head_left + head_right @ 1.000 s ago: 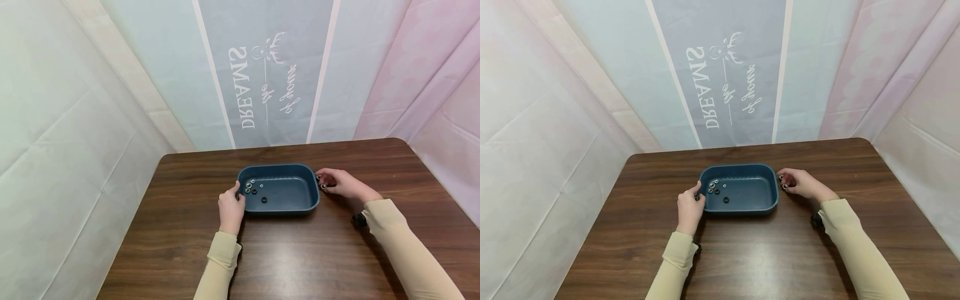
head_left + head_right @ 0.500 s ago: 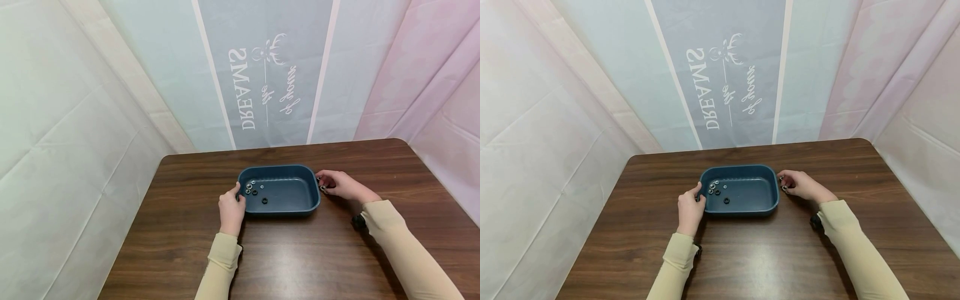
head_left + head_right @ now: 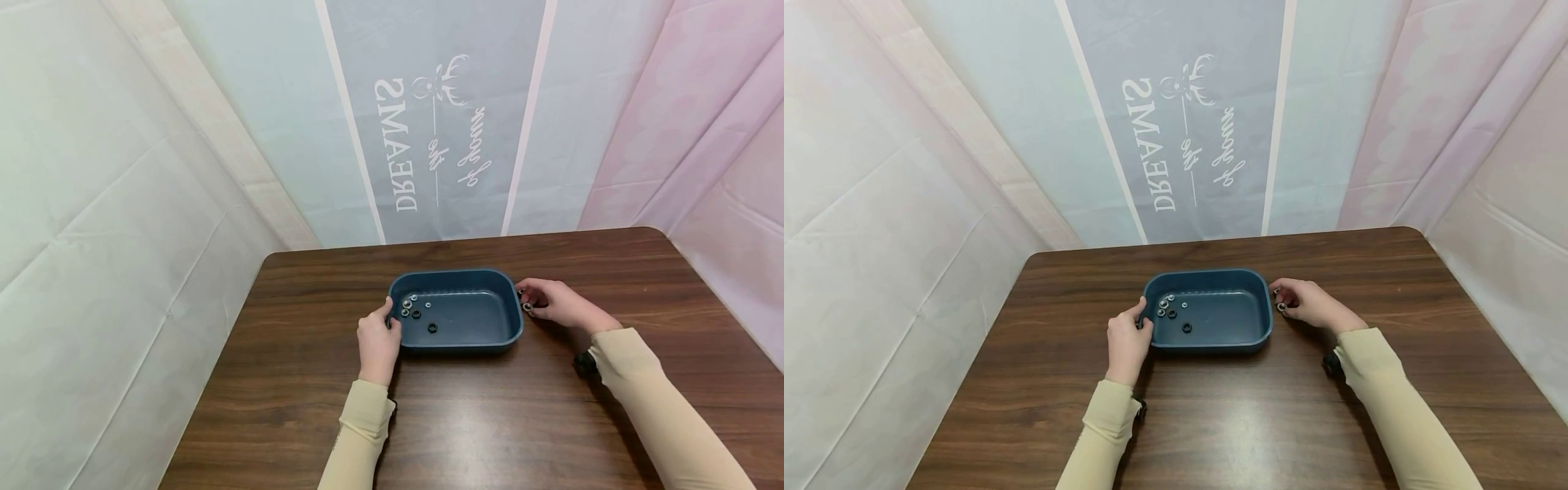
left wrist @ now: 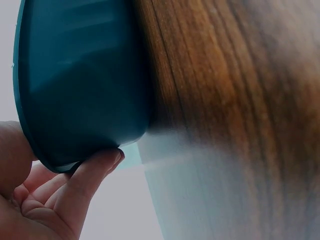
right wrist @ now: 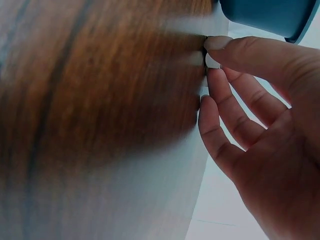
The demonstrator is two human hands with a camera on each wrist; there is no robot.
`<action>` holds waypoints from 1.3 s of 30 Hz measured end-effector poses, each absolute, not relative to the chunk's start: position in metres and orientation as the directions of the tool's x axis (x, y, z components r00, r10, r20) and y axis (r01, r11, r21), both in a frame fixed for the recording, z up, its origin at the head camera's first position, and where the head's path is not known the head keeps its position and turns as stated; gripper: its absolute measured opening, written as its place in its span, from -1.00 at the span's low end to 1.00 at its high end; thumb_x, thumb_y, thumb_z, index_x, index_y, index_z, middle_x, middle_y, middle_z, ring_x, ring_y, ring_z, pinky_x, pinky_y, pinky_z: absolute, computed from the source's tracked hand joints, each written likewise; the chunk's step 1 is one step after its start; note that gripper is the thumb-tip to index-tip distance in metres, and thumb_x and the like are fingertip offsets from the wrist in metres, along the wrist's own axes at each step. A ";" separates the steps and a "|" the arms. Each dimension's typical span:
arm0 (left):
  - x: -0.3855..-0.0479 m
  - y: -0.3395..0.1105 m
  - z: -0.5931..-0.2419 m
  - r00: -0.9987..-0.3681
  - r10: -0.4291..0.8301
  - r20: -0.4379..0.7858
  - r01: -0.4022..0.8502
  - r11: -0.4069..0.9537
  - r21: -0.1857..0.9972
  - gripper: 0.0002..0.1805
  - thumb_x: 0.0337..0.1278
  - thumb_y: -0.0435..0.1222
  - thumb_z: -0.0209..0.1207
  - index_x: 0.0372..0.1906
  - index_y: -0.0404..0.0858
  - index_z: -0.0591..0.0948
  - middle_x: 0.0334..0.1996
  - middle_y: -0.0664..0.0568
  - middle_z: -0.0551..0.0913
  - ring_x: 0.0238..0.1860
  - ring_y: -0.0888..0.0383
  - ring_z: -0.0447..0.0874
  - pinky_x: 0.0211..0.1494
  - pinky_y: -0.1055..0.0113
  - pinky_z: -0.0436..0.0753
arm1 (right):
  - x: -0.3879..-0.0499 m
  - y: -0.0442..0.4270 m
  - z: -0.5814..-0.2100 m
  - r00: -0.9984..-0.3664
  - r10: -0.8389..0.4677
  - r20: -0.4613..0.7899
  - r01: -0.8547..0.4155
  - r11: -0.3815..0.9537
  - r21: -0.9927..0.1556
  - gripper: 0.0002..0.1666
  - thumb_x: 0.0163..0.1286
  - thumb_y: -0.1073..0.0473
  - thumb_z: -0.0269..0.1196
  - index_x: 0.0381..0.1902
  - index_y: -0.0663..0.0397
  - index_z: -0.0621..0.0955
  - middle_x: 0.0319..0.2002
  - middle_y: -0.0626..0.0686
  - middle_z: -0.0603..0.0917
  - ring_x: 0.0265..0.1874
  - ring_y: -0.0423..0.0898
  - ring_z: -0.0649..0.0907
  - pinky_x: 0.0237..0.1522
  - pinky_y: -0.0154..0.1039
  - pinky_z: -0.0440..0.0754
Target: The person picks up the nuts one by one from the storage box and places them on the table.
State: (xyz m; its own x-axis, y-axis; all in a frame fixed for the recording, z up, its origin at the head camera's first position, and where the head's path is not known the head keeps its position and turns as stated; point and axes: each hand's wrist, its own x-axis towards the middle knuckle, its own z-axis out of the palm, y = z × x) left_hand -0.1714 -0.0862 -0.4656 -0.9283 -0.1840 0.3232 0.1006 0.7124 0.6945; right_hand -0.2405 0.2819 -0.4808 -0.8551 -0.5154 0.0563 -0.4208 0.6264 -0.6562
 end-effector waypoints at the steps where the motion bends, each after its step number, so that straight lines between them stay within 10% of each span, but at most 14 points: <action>1: -0.171 -0.086 -0.466 -0.929 -0.183 0.322 0.101 0.712 0.695 -0.53 0.06 -0.52 0.21 0.15 -0.26 0.60 -0.14 -0.24 0.69 -0.84 0.25 0.12 -0.67 0.38 0.28 | -0.240 0.282 -0.481 -0.855 -0.516 0.058 -0.422 0.625 -0.657 -0.46 0.13 0.55 0.27 0.10 0.19 0.50 -0.26 0.04 0.59 -0.24 -0.03 0.57 -0.21 -0.11 0.58; 39: -0.171 -0.087 -0.466 -0.920 -0.163 0.358 0.139 0.716 0.684 -0.54 0.03 -0.53 0.22 0.12 -0.31 0.61 -0.12 -0.24 0.68 -0.84 0.26 0.12 -0.68 0.39 0.28 | -0.230 0.284 -0.454 -0.847 -0.525 0.084 -0.435 0.593 -0.678 -0.44 0.16 0.52 0.28 0.14 0.16 0.51 -0.09 0.17 0.63 -0.10 0.09 0.61 -0.09 0.00 0.57</action>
